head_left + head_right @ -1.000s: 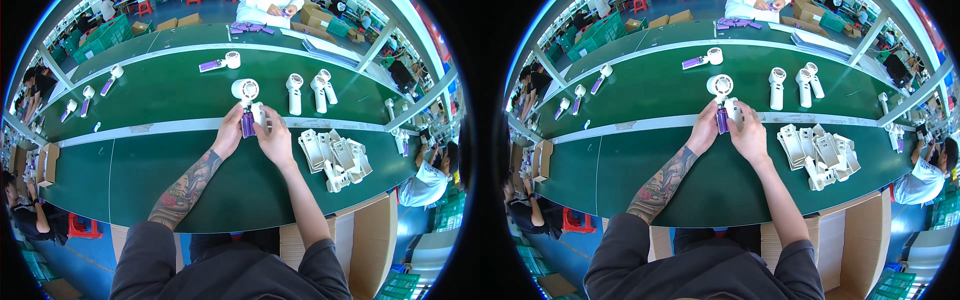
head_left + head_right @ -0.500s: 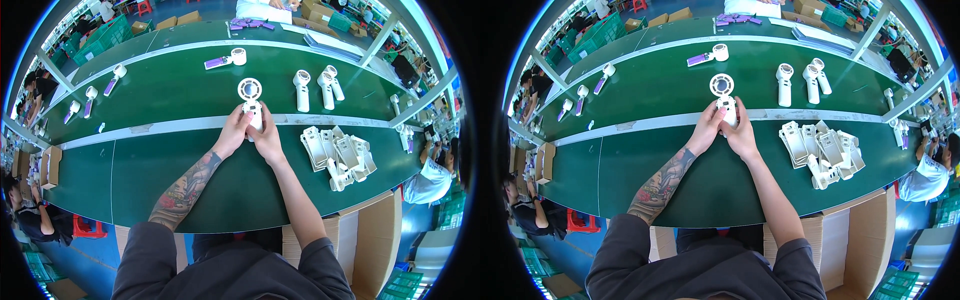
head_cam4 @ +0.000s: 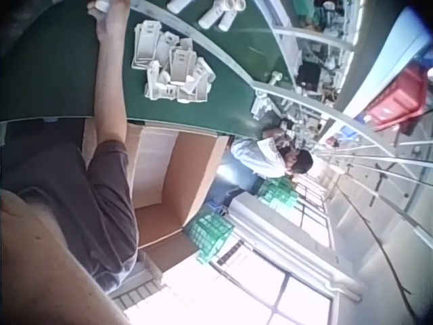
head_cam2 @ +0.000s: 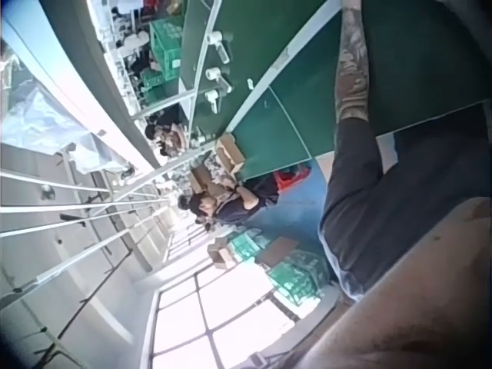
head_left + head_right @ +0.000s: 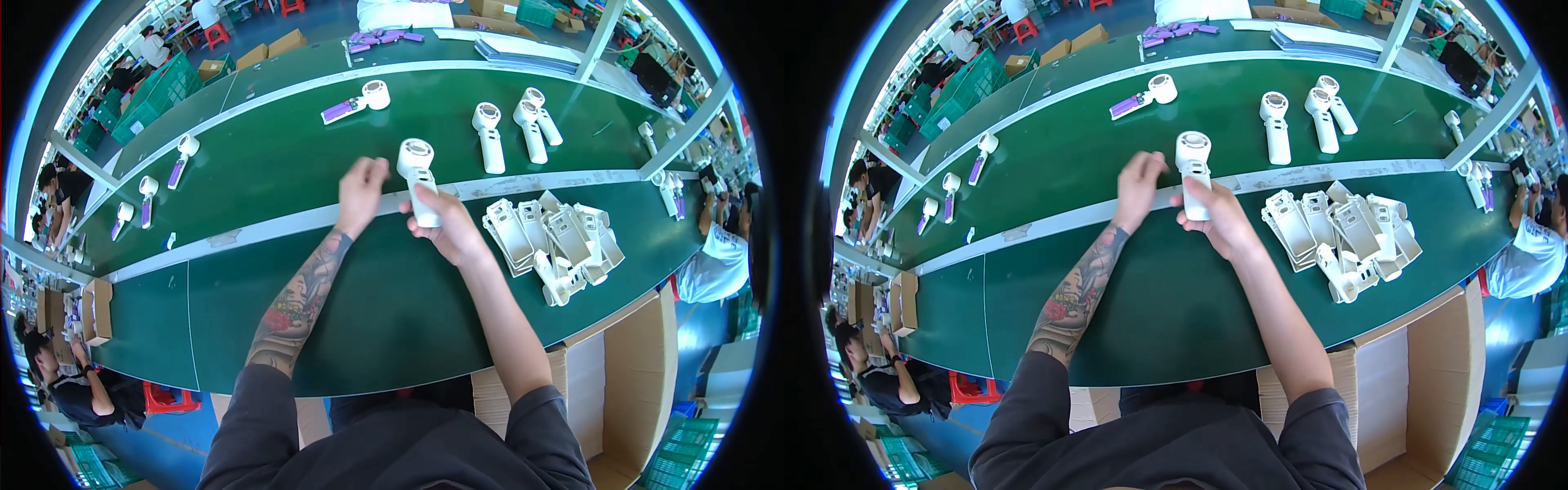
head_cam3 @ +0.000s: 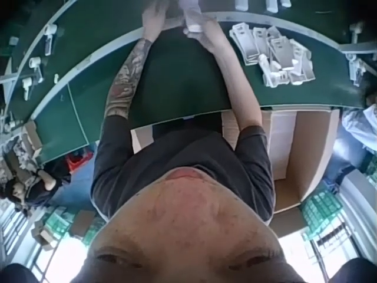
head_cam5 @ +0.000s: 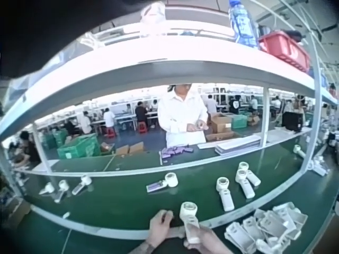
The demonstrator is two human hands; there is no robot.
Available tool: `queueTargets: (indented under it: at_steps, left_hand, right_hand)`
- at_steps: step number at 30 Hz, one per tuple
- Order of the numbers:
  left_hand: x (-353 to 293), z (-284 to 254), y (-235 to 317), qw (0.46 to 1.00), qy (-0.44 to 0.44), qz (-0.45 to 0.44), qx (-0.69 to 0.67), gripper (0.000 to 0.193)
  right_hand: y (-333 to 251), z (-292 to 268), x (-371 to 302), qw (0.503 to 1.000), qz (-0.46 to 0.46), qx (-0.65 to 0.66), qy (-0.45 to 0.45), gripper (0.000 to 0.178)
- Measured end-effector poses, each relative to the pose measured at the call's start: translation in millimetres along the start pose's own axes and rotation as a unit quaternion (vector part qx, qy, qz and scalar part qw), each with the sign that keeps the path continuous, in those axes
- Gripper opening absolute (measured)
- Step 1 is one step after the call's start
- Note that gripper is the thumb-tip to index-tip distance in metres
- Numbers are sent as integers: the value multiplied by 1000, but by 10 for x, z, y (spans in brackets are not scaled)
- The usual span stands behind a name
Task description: Assemble small white and purple electronic components on a production line and pack them into large cardboard boxes.
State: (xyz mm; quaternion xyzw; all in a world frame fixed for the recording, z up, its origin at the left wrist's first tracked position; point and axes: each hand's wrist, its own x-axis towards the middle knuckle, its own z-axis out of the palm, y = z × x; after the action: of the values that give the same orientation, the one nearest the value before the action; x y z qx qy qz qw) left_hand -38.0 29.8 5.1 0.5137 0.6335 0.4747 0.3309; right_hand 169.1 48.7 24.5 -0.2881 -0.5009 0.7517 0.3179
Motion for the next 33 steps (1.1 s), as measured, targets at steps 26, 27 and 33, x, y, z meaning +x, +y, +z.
queueTargets:
  at_steps: [26,27,33]
  left_hand:
    - [869,-550,-288,988,-137,-42,-51,33]
    - [691,-480,-269,968,-160,-54,-187,31]
    - [-177,-207,196,899,-88,-39,-428,31]
  right_hand:
    - [-375,-592,-468,621,-62,-757,195,27]
    - [-360,-629,-454,628,-81,-749,194,25]
    - [-812,-303,-365,893,-50,-402,193,27]
